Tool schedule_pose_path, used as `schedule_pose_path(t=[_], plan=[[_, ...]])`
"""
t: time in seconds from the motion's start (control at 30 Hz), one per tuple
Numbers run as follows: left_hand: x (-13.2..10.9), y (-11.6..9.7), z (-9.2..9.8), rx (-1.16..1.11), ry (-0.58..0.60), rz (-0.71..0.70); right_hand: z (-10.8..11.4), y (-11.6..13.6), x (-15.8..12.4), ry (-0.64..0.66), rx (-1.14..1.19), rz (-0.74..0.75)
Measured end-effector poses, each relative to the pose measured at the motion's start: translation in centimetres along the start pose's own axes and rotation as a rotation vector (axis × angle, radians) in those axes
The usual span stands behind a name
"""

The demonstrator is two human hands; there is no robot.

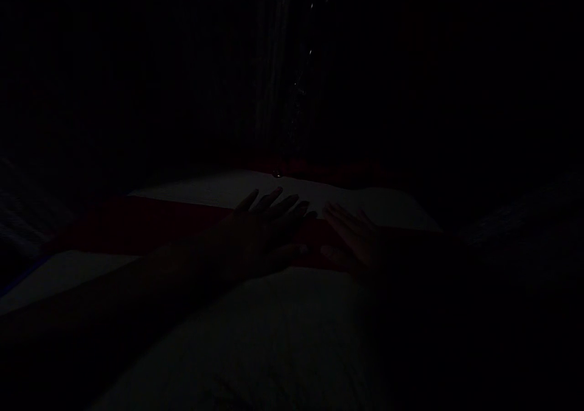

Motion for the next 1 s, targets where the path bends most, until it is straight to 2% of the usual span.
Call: schedule_pose_path(t=[0.13, 0.3, 0.47, 0.6, 0.8, 0.9, 1.0], plan=[[-0.1, 0.0, 0.0, -0.007, 0.037, -0.009, -0.2, -0.7, -0.2, 0.013, 0.009, -0.005], [-0.2, 0.2, -0.4, 0.019, -0.042, -0.066, -0.1, -0.6, 0.0, 0.052, 0.006, -0.009], [-0.2, -0.1, 0.2, 0.027, 0.057, -0.037, 0.3, -0.3, 0.1, -0.002, 0.014, -0.019], [-0.1, -0.2, 0.4, -0.003, 0.053, -0.020, -0.5, -0.2, -0.2, 0.041, -0.009, 0.011], [-0.1, -0.1, 0.1, -0.003, 0.091, -0.026, -0.6, 1.3, -0.1, -0.014, -0.012, -0.006], [0.0, -0.2, 0.1, 0.017, 0.041, -0.063, -0.7, 1.9, 0.0, 0.015, -0.033, -0.011], [0.0, -0.3, -0.1, 0.037, -0.018, -0.153, -0.9, 2.1, 0.0, -0.030, -0.055, 0.006]])
Point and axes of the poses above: each hand's wrist, its own x-axis towards the middle knuckle, its own z-axis out of the back of the hand, y = z × x, the point moved 2 cm from there along x, towards the middle knuckle, and after that the axes turned 13 degrees about x, right-handed, at the moved point
